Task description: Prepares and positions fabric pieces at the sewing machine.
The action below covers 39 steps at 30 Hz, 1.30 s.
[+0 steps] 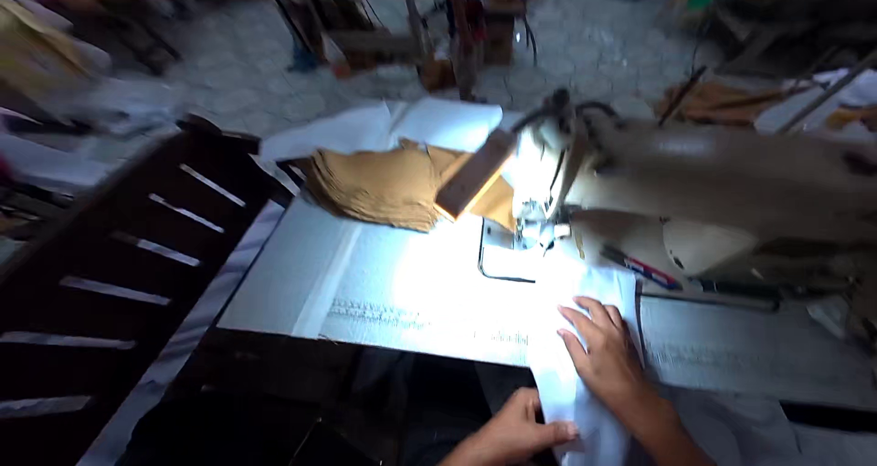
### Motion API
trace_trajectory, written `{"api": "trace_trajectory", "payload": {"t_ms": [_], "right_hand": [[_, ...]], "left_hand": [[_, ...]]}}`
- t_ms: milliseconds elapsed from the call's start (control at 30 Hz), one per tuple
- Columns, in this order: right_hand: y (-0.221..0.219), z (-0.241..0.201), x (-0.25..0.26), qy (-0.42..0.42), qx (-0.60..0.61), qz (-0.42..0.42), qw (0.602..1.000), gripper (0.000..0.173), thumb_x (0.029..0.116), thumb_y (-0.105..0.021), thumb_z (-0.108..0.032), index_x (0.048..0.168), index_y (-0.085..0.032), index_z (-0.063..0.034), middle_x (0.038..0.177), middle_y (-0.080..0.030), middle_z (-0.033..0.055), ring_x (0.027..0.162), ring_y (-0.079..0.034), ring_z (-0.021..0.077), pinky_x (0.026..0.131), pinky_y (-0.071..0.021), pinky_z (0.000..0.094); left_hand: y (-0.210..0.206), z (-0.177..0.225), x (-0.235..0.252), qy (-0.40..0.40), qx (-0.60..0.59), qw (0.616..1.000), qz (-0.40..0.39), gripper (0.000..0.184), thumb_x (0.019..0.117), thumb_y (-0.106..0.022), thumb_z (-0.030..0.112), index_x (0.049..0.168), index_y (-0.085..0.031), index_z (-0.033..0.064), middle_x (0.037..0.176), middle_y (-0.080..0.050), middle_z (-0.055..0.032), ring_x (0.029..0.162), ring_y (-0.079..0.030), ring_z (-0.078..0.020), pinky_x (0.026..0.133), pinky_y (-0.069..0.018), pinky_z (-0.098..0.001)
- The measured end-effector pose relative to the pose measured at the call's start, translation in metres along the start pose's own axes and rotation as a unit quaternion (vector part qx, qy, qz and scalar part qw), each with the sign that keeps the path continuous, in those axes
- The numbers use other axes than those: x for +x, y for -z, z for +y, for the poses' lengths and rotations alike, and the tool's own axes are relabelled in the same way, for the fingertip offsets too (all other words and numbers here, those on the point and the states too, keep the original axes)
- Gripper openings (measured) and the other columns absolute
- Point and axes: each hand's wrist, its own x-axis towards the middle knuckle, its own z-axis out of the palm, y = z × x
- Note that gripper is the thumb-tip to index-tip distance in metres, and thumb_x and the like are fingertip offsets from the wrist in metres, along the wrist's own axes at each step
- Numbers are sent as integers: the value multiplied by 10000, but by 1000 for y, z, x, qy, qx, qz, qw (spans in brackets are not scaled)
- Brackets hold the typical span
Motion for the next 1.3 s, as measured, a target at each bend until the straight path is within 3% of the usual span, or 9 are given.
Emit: {"api": "trace_trajectory", "payload": {"t_ms": [200,333,400,467,600,767,967,1100,1300], "right_hand": [[8,19,12,159,76,-25,984,257,858,-659,-255,1038,-816,-159,1175,-745,95,1103,-687,351,875,-524,589],[-13,-8,8,177,35,-53,982,263,897,-680,-243,1107,-797,-136,1221,-728,142,1162,-671,399,947,-506,642],[-24,-20,4,153,-11,-18,988,300,892,-674,-267,1124,-790,-117,1193,-729,169,1123,-682,421,934,-511,642],[-32,-26,1,128,-29,9,991,324,882,-659,-271,1129,-787,-103,1184,-725,197,1116,-679,447,928,-505,654],[-45,-29,-3,109,-40,49,992,361,905,-563,-277,1121,-791,-97,1185,-716,216,1135,-664,470,955,-480,675],[-42,-37,-5,126,3,16,992,324,934,-563,-164,1170,-779,-115,1229,-690,249,1207,-619,502,1020,-437,689],[-50,-38,-11,129,11,-43,991,389,1001,-459,-227,1250,-752,-173,1356,-633,240,1337,-515,507,1095,-322,725],[-50,-39,-11,128,0,-38,991,403,1010,-440,-231,1278,-736,-174,1391,-612,242,1360,-493,512,1121,-298,714],[-49,-38,-6,78,7,-34,996,388,1001,-510,-251,1275,-710,-64,1406,-582,280,1385,-467,510,1143,-295,695]], "left_hand": [[76,84,-34,47,273,961,-14,203,952,-677,138,1071,-698,-26,880,-729,-87,804,-703,-134,788,-582,-365],[111,142,-42,-26,610,734,298,198,940,-671,104,1021,-725,-69,908,-691,-269,856,-686,-454,749,-534,-625],[119,140,-40,-13,647,655,391,421,905,-724,88,1299,-651,-42,1191,-650,-322,1112,-622,-548,853,-508,-672],[124,131,-47,57,604,693,390,544,954,-695,185,1440,-544,-7,1270,-626,-309,1157,-609,-522,922,-473,-683],[128,101,-56,-32,546,734,402,503,1026,-507,354,1263,-657,-64,863,-698,-217,785,-679,-402,751,-519,-610],[123,96,-54,-57,580,707,400,577,898,-688,487,1075,-730,-61,979,-710,-254,984,-652,-484,856,-469,-671],[110,99,-59,73,637,661,390,745,921,-566,677,849,-688,-54,1046,-600,-296,1082,-553,-518,834,-411,-653],[114,91,-61,-51,561,739,369,498,923,-699,434,748,-633,-28,895,-572,-199,904,-550,-398,760,-398,-548],[125,69,-63,-272,493,795,224,182,875,-614,14,961,-774,19,916,-670,-88,876,-636,-132,795,-531,-236]]}}
